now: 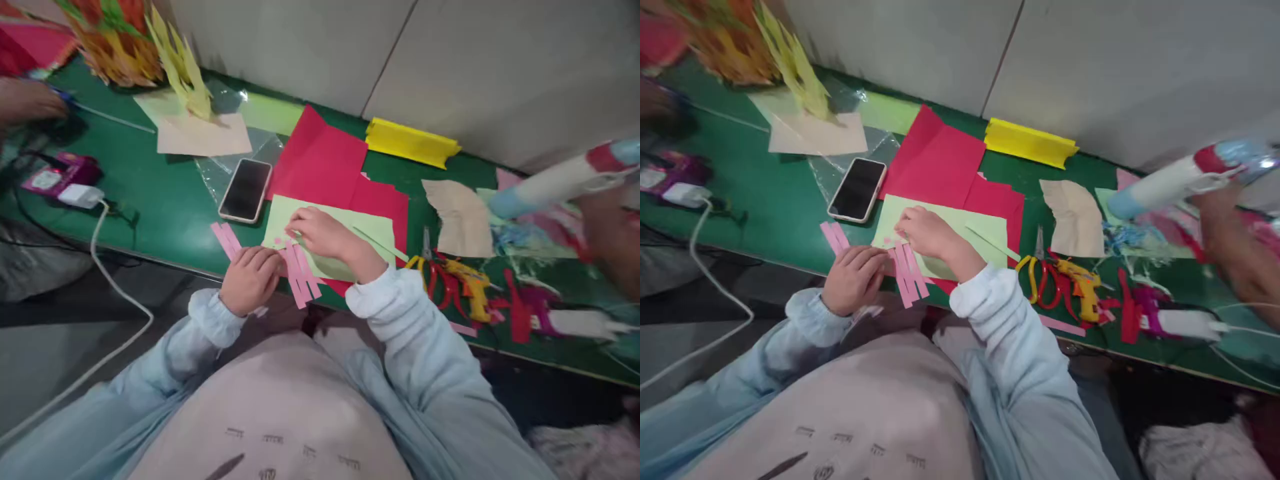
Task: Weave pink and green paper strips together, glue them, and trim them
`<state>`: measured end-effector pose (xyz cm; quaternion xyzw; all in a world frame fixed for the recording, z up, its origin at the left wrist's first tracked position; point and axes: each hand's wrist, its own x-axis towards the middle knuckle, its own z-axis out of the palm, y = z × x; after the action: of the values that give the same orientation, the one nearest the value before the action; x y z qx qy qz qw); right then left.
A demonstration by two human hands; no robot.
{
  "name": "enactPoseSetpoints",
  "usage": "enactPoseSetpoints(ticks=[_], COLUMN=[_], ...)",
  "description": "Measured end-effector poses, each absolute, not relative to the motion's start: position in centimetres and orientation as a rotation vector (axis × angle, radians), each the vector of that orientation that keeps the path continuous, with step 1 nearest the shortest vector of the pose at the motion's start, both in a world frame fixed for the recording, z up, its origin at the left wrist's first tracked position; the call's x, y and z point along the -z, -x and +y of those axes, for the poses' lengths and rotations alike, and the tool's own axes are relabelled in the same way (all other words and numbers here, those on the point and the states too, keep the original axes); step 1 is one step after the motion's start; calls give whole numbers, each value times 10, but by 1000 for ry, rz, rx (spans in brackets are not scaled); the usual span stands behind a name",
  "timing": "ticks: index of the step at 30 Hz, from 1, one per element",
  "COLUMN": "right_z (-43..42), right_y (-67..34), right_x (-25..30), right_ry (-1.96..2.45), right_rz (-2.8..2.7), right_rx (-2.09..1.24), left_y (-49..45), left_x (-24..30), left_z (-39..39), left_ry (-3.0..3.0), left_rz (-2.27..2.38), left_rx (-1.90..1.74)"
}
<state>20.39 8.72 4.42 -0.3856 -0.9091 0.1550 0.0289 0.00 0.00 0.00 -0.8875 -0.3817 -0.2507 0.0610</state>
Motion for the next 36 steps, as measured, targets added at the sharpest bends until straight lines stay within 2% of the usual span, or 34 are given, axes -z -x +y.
enactPoseSetpoints(ticks=[11, 17, 23, 29, 36], right_z=[73, 56, 53, 54, 49], right_y=[-235, -276, -308, -307, -302], right_x=[-56, -66, -49, -35, -44], right_ry=[1281, 1754, 2130, 2091, 1890], right_rz=[-2667, -2599, -2491, -2419, -2499], right_rx=[-435, -303, -129, -209, -386], left_y=[-4, -16, -27, -34, -41], left_x=[-3, -8, -9, -8, -12], left_z=[1, 1, 1, 2, 3], left_ry=[2716, 2763, 2763, 2797, 2874], left_rz=[-1197, -1133, -1071, -1036, -1089], left_rx=[808, 842, 863, 843, 838])
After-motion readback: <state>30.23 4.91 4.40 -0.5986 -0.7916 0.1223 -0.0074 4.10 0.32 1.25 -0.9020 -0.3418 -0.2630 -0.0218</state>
